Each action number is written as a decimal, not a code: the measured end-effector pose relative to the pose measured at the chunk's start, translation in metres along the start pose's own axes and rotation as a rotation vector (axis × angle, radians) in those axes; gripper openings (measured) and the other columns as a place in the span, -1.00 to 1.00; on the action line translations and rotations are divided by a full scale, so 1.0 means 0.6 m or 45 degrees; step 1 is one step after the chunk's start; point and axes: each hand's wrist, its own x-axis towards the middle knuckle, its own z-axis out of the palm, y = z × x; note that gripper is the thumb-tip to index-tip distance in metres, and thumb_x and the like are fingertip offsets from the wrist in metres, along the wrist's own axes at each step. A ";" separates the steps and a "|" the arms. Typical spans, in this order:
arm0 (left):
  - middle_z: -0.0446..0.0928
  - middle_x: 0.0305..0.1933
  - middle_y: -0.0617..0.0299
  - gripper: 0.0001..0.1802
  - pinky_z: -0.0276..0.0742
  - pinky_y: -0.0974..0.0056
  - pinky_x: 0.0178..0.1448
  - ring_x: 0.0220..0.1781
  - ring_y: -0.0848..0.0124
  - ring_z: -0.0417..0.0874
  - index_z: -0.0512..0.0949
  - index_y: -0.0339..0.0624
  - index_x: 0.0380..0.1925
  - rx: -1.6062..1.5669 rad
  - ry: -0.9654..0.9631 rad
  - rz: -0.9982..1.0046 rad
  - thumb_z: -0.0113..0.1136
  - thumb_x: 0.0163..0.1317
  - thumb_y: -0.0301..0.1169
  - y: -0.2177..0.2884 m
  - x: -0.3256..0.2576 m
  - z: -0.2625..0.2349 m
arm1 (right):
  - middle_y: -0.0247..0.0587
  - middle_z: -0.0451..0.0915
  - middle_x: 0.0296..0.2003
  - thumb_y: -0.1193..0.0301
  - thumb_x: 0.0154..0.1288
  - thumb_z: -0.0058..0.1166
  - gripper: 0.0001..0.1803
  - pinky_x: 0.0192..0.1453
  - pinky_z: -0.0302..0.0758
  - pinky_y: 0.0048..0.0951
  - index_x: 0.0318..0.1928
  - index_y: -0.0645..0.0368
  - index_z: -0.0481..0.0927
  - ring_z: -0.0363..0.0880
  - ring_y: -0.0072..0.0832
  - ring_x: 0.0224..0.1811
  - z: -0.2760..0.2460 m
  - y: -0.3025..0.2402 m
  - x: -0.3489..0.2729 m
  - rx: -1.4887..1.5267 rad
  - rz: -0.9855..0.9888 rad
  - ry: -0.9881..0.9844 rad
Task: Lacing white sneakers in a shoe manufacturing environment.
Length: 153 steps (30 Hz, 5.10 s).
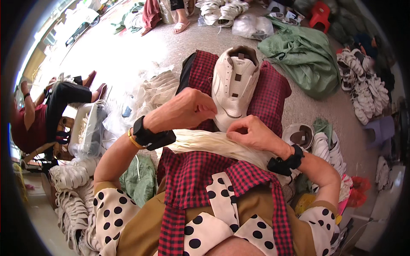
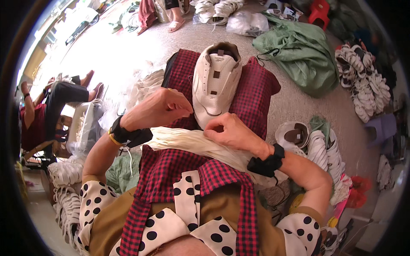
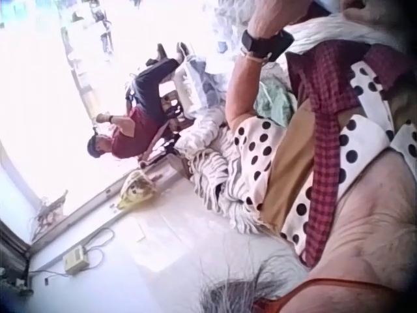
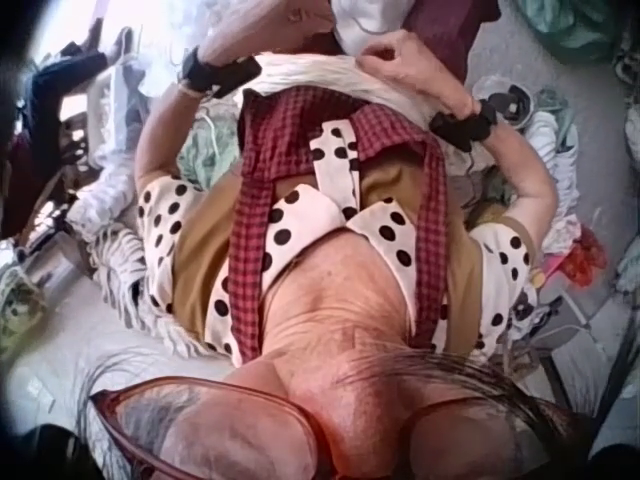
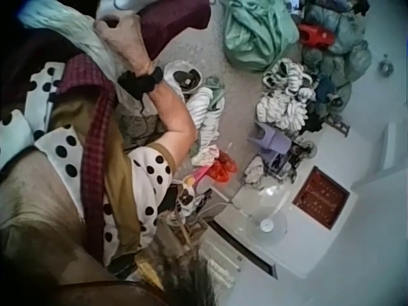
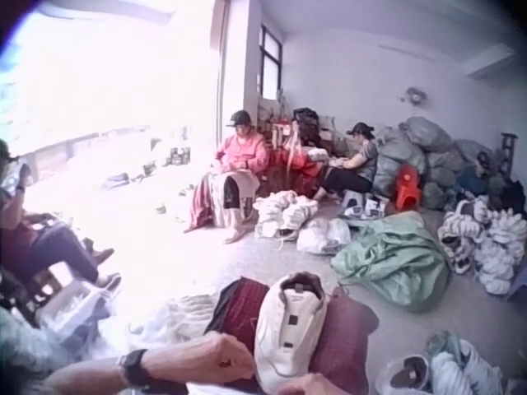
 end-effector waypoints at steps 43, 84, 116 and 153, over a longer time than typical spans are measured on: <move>0.33 -0.55 0.42 -0.69 0.18 0.56 -0.51 -0.55 0.71 0.28 0.56 -0.24 -0.17 -0.407 0.679 0.488 -0.06 0.52 -0.23 0.029 -0.007 -0.190 | 0.15 0.70 -0.21 0.18 0.28 0.08 -0.64 -0.10 0.59 -0.14 -0.17 0.20 0.74 0.70 -0.04 -0.15 -0.513 0.462 -0.354 -1.080 1.029 1.700; 0.65 -0.18 -0.04 -0.56 0.68 0.31 -0.34 -0.27 0.32 0.73 0.49 -0.53 0.04 -0.670 0.279 -0.557 0.14 0.37 -0.30 -0.004 -0.004 0.093 | -0.37 0.65 -0.51 0.37 0.34 0.20 -0.79 -0.38 0.45 -0.52 -0.24 0.31 0.70 0.46 -0.74 -0.47 -0.087 -0.028 0.027 0.066 -0.172 0.357; 0.57 -0.48 0.18 -0.69 0.49 0.32 -0.43 -0.46 0.49 0.62 0.48 -0.30 -0.25 -0.027 0.642 -0.199 0.29 0.29 -0.26 -0.022 0.060 0.041 | -0.43 0.43 -0.69 0.32 0.29 0.28 -0.75 -0.56 0.28 -0.48 -0.34 0.30 0.66 0.27 -0.76 -0.62 -0.098 0.046 0.071 -0.228 -0.212 0.529; 0.52 -0.53 0.25 -0.67 0.49 0.33 -0.40 -0.48 0.50 0.57 0.48 -0.28 -0.26 -0.477 0.452 -0.206 0.37 0.04 -0.37 -0.107 0.102 0.073 | -0.45 0.43 -0.65 0.34 0.30 0.24 -0.77 -0.50 0.33 -0.51 -0.34 0.30 0.65 0.32 -0.74 -0.57 -0.078 0.045 0.066 -0.180 -0.134 0.612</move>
